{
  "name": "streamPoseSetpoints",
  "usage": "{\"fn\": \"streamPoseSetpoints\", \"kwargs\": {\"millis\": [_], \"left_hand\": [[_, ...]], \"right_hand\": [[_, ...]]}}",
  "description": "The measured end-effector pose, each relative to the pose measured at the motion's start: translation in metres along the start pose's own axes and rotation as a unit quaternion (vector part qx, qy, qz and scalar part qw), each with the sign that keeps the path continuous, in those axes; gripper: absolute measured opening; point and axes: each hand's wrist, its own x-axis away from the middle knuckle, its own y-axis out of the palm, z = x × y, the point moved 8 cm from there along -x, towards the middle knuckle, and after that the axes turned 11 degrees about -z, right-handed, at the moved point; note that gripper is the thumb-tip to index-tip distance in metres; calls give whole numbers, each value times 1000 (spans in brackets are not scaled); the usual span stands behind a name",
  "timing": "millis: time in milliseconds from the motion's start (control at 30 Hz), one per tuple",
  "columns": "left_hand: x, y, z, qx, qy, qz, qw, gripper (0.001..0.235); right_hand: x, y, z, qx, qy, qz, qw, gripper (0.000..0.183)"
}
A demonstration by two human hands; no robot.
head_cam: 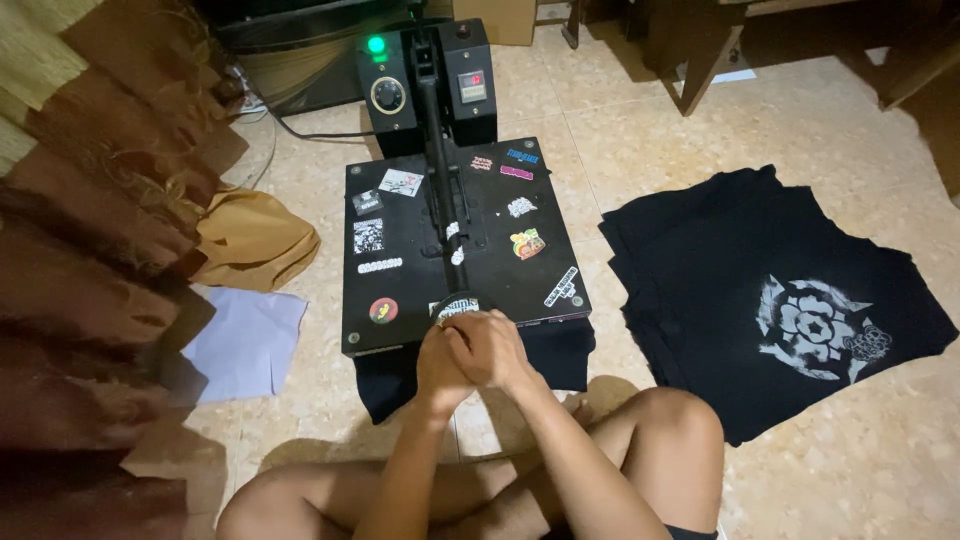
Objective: A person operates a heat press to print designs on t-shirts and then sorts and stacks the finished garments on the floor.
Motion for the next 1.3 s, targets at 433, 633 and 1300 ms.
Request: {"fn": "streamPoseSetpoints", "kwargs": {"millis": [433, 633, 1300], "left_hand": [[-1, -4, 3, -3, 11, 5, 1000, 30], [-1, -2, -1, -1, 25, 9, 1000, 29], [2, 13, -4, -21, 48, 14, 999, 29]], "right_hand": [[0, -3, -3, 1, -9, -2, 1000, 31], [1, -1, -1, -6, -15, 1, 1000, 31], [-1, 11, 13, -10, -11, -5, 1000, 32]]}}
